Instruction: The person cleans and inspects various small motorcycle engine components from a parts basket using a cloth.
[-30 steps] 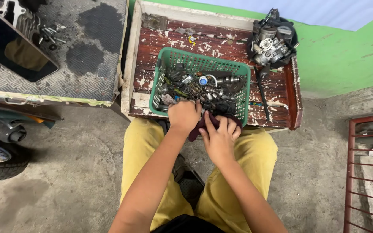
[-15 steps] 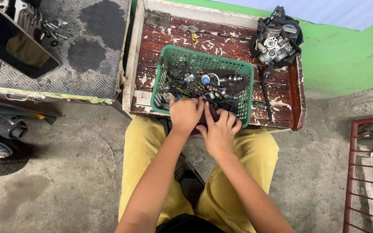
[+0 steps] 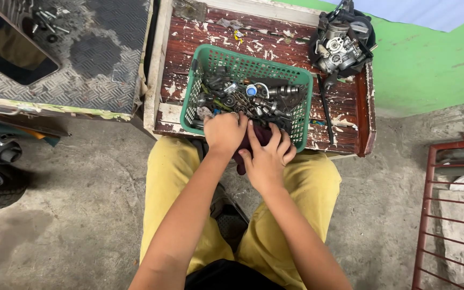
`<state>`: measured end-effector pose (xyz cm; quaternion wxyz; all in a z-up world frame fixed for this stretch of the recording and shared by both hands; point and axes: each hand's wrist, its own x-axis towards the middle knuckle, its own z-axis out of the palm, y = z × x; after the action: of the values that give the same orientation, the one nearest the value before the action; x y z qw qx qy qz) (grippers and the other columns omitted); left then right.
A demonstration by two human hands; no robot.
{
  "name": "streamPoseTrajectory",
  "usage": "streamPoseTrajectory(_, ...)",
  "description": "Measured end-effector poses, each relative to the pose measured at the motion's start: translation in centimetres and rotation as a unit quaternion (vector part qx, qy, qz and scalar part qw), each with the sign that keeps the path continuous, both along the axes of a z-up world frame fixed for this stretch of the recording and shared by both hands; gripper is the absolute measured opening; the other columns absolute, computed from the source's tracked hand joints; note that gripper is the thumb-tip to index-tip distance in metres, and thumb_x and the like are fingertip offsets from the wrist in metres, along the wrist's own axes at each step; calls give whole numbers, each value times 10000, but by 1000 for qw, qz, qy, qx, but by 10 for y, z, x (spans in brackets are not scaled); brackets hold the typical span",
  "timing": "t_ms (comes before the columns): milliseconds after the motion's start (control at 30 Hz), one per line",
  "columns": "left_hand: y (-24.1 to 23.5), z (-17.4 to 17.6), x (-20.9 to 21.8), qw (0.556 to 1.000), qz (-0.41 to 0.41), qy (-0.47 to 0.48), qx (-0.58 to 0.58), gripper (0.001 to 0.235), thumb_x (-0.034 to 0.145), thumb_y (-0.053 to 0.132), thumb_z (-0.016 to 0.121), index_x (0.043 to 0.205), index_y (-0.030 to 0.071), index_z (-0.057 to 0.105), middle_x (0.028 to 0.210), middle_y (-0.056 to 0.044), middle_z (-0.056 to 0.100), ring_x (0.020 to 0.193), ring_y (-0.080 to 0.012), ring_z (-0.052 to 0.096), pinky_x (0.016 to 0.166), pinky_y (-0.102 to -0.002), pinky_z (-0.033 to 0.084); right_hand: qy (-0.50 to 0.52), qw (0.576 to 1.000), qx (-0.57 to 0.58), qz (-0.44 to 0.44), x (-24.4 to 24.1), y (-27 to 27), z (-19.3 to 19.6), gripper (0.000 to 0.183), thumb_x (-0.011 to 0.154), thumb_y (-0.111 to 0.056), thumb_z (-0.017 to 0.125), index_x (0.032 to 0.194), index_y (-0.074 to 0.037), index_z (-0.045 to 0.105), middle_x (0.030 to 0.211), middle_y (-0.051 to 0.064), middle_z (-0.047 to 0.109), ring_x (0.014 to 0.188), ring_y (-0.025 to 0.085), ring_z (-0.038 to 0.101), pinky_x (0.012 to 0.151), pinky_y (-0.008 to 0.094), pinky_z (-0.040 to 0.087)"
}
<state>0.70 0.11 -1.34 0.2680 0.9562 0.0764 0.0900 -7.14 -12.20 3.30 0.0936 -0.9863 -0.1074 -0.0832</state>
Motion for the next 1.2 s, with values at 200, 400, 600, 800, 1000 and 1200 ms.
streamPoseTrajectory(200, -3, 2, 3, 1000, 25, 18, -6, 470, 939, 393, 543, 669, 85, 774, 675, -167, 718, 645, -371, 704, 866, -530, 496, -18, 999, 5, -44, -20, -2, -21, 659, 840, -449, 726, 1466, -336, 549, 1517, 157, 379, 1367, 429, 291, 1087, 649, 161)
streamPoseTrajectory(400, -2, -5, 7, 999, 36, -8, -14, 483, 936, 396, 552, 644, 77, 767, 648, -162, 709, 608, -372, 697, 851, -523, 504, -5, 996, 20, -85, 4, 9, -18, 645, 916, -461, 721, 1513, -307, 529, 1477, 131, 443, 1338, 395, 328, 1029, 691, 173)
streamPoseTrajectory(600, -4, -3, 9, 999, 43, 5, -8, 487, 945, 410, 550, 653, 85, 766, 624, -166, 701, 583, -372, 691, 801, -513, 523, -2, 999, 6, -52, 6, -4, -34, 737, 874, -406, 744, 1549, -267, 486, 1226, 32, 664, 1310, 341, 414, 1003, 633, 219)
streamPoseTrajectory(800, -6, -6, 10, 999, 44, -27, -14, 475, 933, 409, 569, 631, 99, 765, 589, -168, 684, 573, -373, 691, 762, -512, 548, -62, 993, 89, -40, 2, -32, -66, 749, 920, -165, 717, 1615, -142, 440, 1258, 35, 688, 1312, 300, 505, 1106, 547, 225)
streamPoseTrajectory(1000, -7, -7, 11, 998, 50, -15, -35, 456, 914, 416, 600, 634, 93, 758, 594, -173, 677, 562, -376, 688, 572, -479, 566, -233, 963, 138, -14, -21, -62, -45, 338, 874, -8, 647, 1192, -121, 635, 1350, 88, 718, 1370, 270, 478, 1155, 437, 376)
streamPoseTrajectory(1200, -5, -2, 11, 997, 48, -40, -39, 450, 905, 412, 612, 620, 89, 744, 601, -160, 675, 564, -379, 676, 552, -492, 547, -102, 883, 417, -188, -6, -89, 6, 184, 1058, -108, 698, 1231, -47, 713, 949, 68, 683, 867, 130, 575, 783, 226, 479)
